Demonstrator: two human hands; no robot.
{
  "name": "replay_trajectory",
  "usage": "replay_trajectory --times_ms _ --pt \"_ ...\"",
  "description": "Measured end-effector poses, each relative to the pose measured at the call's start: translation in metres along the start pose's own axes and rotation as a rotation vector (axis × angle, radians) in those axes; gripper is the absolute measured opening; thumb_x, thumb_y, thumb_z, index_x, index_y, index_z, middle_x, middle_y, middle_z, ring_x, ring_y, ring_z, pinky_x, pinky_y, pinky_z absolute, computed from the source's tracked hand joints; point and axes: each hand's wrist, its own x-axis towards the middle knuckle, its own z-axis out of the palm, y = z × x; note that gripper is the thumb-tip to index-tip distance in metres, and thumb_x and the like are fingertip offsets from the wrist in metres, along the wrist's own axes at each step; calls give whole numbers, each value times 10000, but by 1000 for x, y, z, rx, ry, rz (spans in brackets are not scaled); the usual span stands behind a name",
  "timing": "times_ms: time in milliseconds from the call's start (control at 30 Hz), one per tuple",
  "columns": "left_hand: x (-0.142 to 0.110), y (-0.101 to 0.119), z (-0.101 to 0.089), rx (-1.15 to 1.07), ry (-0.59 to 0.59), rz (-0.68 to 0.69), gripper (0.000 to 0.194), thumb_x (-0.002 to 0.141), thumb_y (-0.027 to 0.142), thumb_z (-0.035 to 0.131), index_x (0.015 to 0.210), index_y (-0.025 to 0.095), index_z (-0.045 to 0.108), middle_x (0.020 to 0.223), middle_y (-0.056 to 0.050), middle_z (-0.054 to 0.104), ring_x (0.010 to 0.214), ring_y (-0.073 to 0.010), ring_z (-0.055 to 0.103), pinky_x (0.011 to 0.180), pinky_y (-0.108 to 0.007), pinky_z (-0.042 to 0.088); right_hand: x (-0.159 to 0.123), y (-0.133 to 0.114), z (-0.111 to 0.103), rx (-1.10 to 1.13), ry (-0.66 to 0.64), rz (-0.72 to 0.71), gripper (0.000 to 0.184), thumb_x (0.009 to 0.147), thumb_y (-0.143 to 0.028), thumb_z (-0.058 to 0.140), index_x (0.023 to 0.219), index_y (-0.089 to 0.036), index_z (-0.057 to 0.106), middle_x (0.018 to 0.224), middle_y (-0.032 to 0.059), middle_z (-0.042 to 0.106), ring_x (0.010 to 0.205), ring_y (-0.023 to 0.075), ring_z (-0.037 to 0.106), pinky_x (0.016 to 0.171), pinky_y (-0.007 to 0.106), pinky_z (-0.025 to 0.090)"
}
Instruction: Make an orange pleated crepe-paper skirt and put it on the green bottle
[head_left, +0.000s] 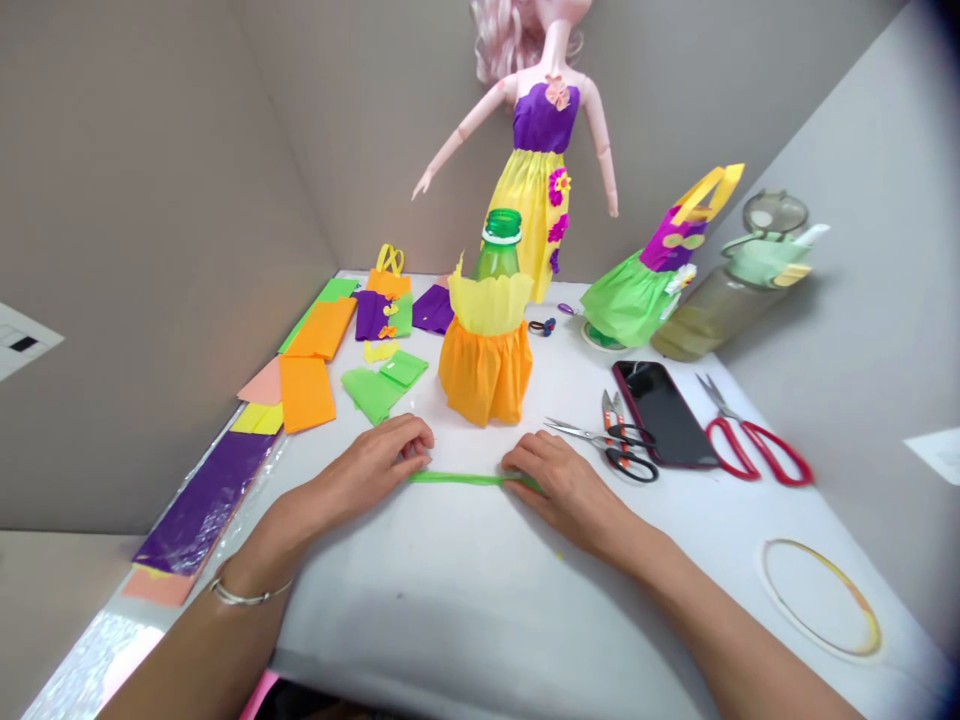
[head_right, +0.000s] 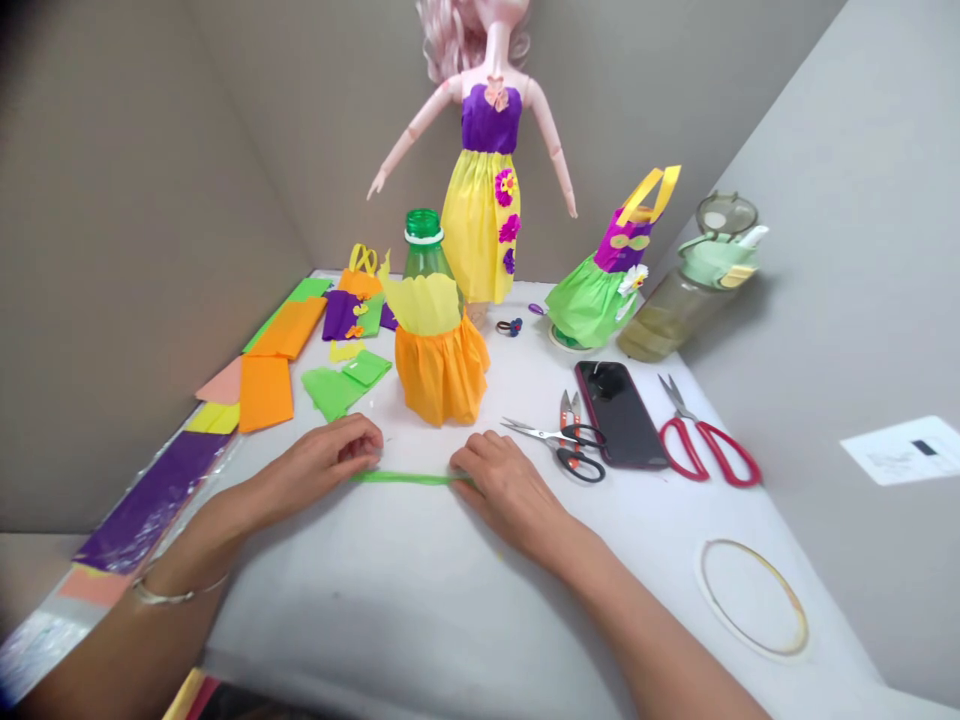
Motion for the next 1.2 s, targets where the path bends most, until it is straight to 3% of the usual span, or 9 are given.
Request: replay_trajectory --times_ms 300,800,1067,1200 --pt "8 9 29 -120 -44 35 67 936 196 491 914 212 553 879 28 541 696 -113 474 658 -225 410 2 1 8 -55 60 -68 204 994 -103 460 885 -181 613 853 64 594 796 202 510 693 295 404" --pt "15 11 42 5 52 21 77 890 163 526 837 209 557 760 56 561 631 -107 465 621 -230 362 1 4 7 -95 29 -111 197 950 -45 480 849 -180 582 844 52 573 783 196 490 670 287 388" --pt "13 11 48 77 103 57 105 890 135 540 822 215 532 776 55 556 667 -115 498 635 -236 371 0 5 9 -128 6 -117 211 966 -57 463 830 -180 567 846 50 551 781 202 464 669 306 361" --pt "14 13 51 108 122 109 109 932 135 499 903 224 555 886 25 570 733 -133 536 678 -254 410 1 4 7 -104 -19 -88 203 957 -55 463 848 -179 581 853 55 563 800 206 487 693 305 382"
